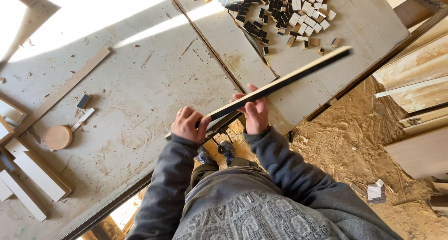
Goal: Using a table saw to cut small wooden blocks from longer strips of wood.
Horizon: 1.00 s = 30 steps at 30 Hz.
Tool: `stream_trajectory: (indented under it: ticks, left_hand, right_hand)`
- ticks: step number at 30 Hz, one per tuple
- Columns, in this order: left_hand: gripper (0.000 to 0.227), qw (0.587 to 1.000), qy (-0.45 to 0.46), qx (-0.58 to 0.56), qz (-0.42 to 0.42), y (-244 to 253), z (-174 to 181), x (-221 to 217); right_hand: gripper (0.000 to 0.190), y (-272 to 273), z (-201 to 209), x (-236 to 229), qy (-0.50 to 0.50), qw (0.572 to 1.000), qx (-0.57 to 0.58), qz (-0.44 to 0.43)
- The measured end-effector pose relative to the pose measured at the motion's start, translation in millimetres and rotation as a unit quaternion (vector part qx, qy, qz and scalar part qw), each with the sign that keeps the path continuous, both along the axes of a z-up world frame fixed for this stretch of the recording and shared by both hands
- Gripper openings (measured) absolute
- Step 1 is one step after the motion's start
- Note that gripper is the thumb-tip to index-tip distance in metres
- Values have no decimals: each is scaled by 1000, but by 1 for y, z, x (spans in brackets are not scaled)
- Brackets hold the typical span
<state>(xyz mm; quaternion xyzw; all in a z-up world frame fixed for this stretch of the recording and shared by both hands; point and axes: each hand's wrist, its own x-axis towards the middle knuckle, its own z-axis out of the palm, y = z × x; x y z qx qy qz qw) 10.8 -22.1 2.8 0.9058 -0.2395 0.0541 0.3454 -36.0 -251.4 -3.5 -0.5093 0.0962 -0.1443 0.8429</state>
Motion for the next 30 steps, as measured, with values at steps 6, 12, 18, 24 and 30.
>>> stream_trajectory:
  ticks: [6,12,18,24,30]
  left_hand:
    - [41,991,-114,-9,-73,-51,0,35]
    - [46,982,105,133,-89,-44,-120,7]
    - [52,992,92,81,-1,-22,-120,-40]
    - [50,991,95,92,-7,-18,-127,-45]
    - [48,995,73,62,-7,-18,-127,-44]
  right_hand:
    - [10,-29,43,-16,-81,982,-164,-34]
    - [13,-114,22,-4,-42,912,-315,-258]
    - [13,-193,6,39,24,916,-317,-244]
    - [14,-210,3,87,-2,933,-315,-171]
    - [18,-260,-43,153,-100,925,-307,-202]
